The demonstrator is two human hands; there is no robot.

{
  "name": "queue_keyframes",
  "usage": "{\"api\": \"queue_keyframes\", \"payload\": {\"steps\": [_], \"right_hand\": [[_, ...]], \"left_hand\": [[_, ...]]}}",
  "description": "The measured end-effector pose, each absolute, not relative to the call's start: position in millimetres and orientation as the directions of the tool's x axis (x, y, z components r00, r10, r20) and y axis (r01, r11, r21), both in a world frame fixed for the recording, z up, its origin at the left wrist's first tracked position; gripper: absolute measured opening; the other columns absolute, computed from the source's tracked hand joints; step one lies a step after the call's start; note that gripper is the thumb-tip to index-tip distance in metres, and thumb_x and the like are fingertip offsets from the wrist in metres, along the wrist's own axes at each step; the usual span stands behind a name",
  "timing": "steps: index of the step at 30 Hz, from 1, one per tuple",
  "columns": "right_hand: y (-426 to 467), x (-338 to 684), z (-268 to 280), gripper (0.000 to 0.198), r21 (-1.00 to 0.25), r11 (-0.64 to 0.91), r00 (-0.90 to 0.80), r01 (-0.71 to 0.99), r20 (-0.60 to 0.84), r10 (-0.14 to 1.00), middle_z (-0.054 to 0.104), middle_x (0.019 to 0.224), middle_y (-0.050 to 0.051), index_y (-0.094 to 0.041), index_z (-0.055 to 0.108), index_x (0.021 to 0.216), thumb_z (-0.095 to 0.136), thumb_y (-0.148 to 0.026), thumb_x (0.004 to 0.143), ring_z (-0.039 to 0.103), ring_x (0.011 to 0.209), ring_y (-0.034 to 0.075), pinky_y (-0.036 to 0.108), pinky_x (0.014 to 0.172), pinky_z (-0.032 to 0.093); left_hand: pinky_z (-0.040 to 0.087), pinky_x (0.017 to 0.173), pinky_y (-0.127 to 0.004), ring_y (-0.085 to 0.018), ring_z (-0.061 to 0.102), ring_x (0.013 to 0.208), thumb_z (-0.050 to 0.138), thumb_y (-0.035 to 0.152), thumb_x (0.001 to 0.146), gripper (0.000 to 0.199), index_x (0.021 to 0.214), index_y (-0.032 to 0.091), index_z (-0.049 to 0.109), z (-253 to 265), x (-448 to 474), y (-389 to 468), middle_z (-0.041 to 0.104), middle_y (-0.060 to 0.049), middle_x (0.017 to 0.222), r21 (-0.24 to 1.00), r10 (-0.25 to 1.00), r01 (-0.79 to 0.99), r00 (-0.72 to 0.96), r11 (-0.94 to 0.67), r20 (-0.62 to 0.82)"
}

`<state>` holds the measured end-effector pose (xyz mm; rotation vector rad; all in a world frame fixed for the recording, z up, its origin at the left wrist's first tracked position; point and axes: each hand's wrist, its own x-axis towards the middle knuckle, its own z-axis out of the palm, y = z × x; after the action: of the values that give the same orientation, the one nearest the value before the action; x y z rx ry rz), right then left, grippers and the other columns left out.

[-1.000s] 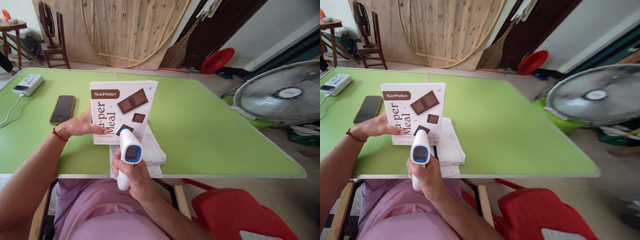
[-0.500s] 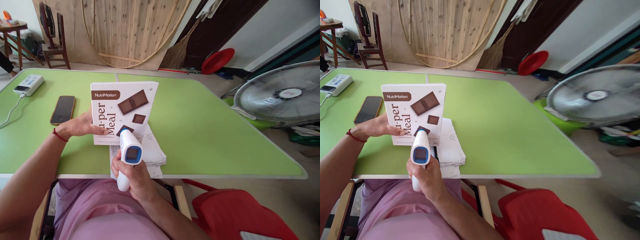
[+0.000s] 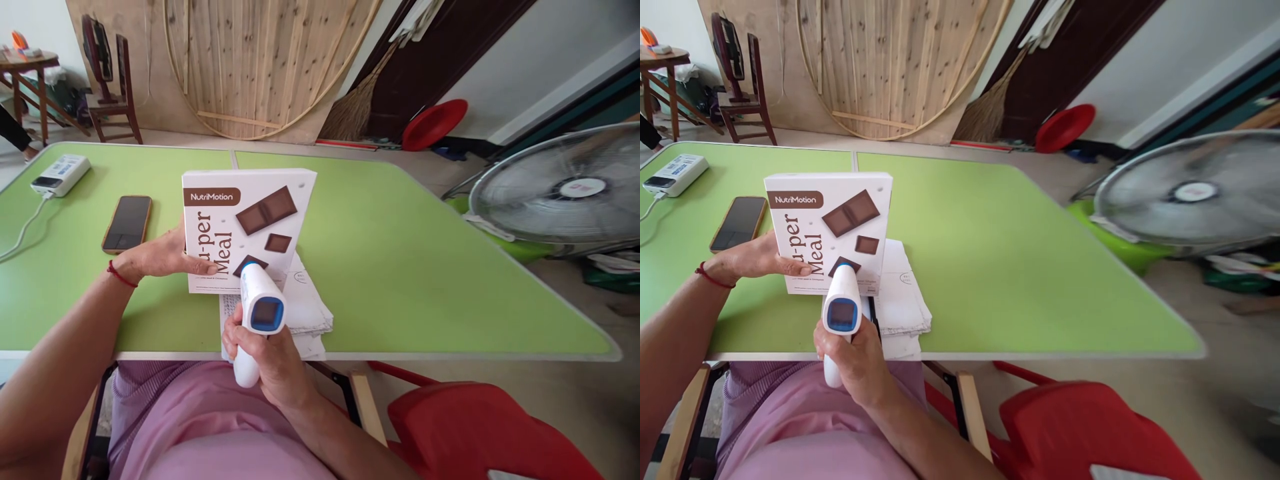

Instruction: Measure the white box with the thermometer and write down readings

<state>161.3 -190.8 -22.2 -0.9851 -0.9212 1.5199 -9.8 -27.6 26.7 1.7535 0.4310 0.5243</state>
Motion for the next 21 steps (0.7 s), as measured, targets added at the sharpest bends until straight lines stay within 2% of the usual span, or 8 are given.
{"api": "queue_keyframes", "payload": {"steps": [7,15,21], "right_hand": [[-192.3,161.2,-29.4,0.020,-0.927,-0.137,-0.101,-0.348,-0.108,0.989,0.053,0.061,-0.002,-0.021,0.055,0.067,0.065,-0.030,0.081,0.047,0.057,0.013,0.030,0.058,0.039],[-193.9,163.7,-32.3,0.013,-0.928,-0.145,-0.104,-0.345,-0.116,0.988,0.055,0.063,-0.002,-0.021,0.058,0.074,0.066,-0.030,0.080,0.048,0.059,0.014,0.031,0.060,0.041],[-193.2,158.9,-29.7,0.016,-0.905,-0.162,-0.094,-0.394,-0.136,0.986,0.056,0.065,-0.004,-0.022,0.063,0.091,0.069,-0.031,0.081,0.048,0.057,0.013,0.030,0.059,0.041]], "left_hand": [[0.061,0.085,-0.036,-0.026,0.070,0.103,0.082,0.036,0.079,0.046,0.117,0.016,0.064,26.4,-11.2,-28.6,0.075,-0.012,0.110,0.957,0.560,0.048,0.819,-0.286,0.126],[0.061,0.084,-0.037,-0.025,0.071,0.099,0.082,0.038,0.079,0.047,0.117,0.016,0.065,24.0,-12.9,-27.1,0.075,-0.012,0.113,0.951,0.569,0.086,0.816,-0.295,0.103],[0.061,0.083,-0.034,-0.024,0.071,0.100,0.082,0.033,0.080,0.041,0.113,0.016,0.065,27.5,-11.8,-27.7,0.075,-0.011,0.109,0.956,0.549,0.031,0.824,-0.290,0.140]]}}
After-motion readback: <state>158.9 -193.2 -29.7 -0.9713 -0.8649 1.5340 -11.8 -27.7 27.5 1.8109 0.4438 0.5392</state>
